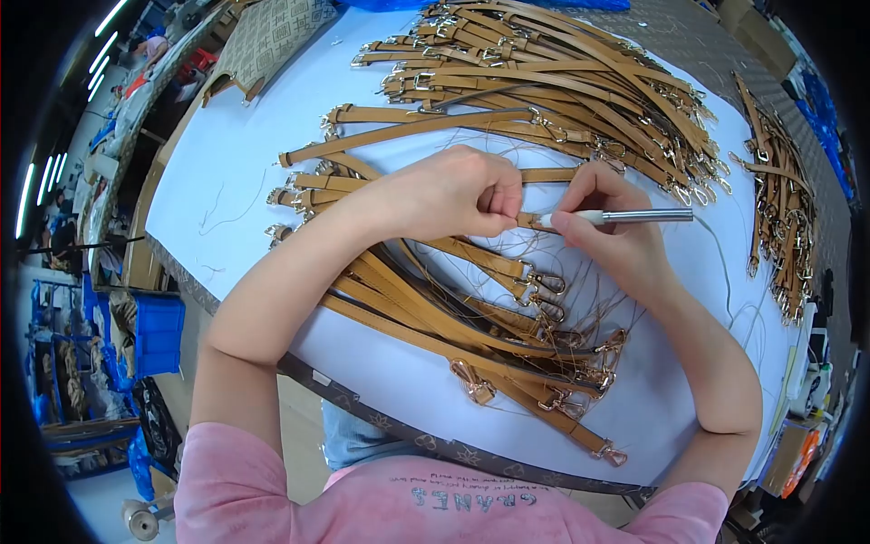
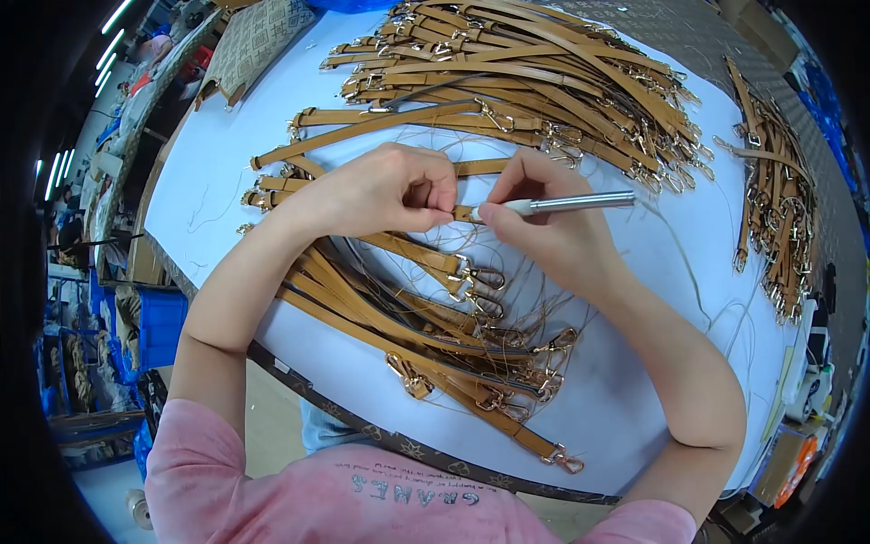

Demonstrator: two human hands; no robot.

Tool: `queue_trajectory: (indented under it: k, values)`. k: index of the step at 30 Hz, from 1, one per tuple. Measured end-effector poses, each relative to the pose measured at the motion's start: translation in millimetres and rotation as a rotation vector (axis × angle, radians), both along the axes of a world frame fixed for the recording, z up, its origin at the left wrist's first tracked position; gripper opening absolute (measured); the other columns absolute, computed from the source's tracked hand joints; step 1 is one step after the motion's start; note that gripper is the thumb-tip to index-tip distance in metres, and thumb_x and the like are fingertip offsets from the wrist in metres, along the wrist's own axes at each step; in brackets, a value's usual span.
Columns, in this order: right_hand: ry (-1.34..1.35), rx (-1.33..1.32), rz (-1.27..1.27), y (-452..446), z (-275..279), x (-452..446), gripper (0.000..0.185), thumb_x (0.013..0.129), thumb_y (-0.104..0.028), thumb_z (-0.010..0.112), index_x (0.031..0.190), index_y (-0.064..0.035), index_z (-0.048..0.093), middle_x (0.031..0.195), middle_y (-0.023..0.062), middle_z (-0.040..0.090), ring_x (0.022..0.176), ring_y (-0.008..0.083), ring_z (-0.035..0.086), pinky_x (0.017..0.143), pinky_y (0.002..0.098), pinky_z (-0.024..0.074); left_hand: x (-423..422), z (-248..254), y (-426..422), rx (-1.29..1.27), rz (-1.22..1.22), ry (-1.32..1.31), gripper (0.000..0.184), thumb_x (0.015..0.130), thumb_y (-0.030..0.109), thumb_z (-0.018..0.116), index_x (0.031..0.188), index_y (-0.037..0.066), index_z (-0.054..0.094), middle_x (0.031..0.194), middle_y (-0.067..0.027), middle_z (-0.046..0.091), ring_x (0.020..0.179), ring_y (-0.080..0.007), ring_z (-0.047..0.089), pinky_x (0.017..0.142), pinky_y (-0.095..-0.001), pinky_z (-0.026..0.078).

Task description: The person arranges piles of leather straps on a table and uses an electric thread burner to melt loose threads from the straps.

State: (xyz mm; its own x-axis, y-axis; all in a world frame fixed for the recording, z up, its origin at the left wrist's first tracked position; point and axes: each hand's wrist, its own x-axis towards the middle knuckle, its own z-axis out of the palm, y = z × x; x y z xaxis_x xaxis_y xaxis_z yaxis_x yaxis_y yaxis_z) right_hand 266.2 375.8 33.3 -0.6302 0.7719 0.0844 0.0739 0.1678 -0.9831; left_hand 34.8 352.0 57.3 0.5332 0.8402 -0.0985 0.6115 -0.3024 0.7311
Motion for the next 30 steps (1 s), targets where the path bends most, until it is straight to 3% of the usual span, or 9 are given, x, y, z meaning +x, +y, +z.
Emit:
queue_trajectory:
  k: [5, 8, 13, 16, 30]
  values:
    - [-0.085, 0.108, 0.008, -3.2, -0.7, -3.2, 0.017, 0.083, -0.009, 0.070, 0.081, -0.0044, 0.055, 0.073, -0.0028, 0.053, 0.065, 0.0039, 0.046, 0.057, 0.0208, 0.0361, -5.2, 2.0, 2.7, -0.151, 0.038, -0.069, 0.013, 0.084, 0.012, 0.067, 0.083, 0.002, 0.060, 0.065, -0.0027, 0.058, 0.059, -0.0113, 0.056, 0.054, -0.0270, 0.046]
    - [-0.090, 0.091, 0.006, -4.1, -1.7, -4.0, 0.017, 0.083, -0.008, 0.071, 0.080, -0.0043, 0.055, 0.073, -0.0026, 0.053, 0.065, 0.0041, 0.046, 0.057, 0.0209, 0.0360, -4.1, 3.1, 1.5, -0.240, 0.099, -0.099, 0.014, 0.088, 0.014, 0.068, 0.085, 0.005, 0.058, 0.062, 0.0035, 0.056, 0.055, -0.0029, 0.048, 0.050, -0.0207, 0.040]
    - [-0.115, 0.118, 0.002, -4.3, -2.7, -4.8, 0.017, 0.083, -0.006, 0.072, 0.081, -0.0043, 0.055, 0.073, -0.0024, 0.053, 0.065, 0.0043, 0.046, 0.057, 0.0210, 0.0360, -4.9, 0.3, 2.8, -0.235, 0.078, -0.112, 0.014, 0.090, 0.017, 0.067, 0.089, 0.006, 0.058, 0.062, 0.0034, 0.056, 0.055, -0.0023, 0.051, 0.049, -0.0186, 0.040]
    - [-0.113, 0.103, 0.000, -4.7, -1.5, -5.5, 0.016, 0.083, -0.006, 0.072, 0.081, -0.0044, 0.055, 0.072, -0.0024, 0.053, 0.065, 0.0042, 0.046, 0.057, 0.0210, 0.0359, -3.9, 4.0, 2.2, -0.266, 0.095, -0.116, 0.015, 0.089, 0.017, 0.066, 0.086, 0.003, 0.059, 0.063, 0.0004, 0.056, 0.055, -0.0069, 0.053, 0.051, -0.0234, 0.045]
    - [-0.132, 0.144, -0.005, -4.3, -2.2, -5.4, 0.017, 0.083, -0.007, 0.072, 0.081, -0.0045, 0.056, 0.072, -0.0021, 0.055, 0.065, 0.0044, 0.046, 0.057, 0.0213, 0.0357, -5.7, 0.1, 2.5, -0.269, 0.079, -0.162, 0.015, 0.088, 0.015, 0.068, 0.088, 0.005, 0.057, 0.062, 0.0025, 0.056, 0.055, -0.0024, 0.051, 0.049, -0.0185, 0.040]
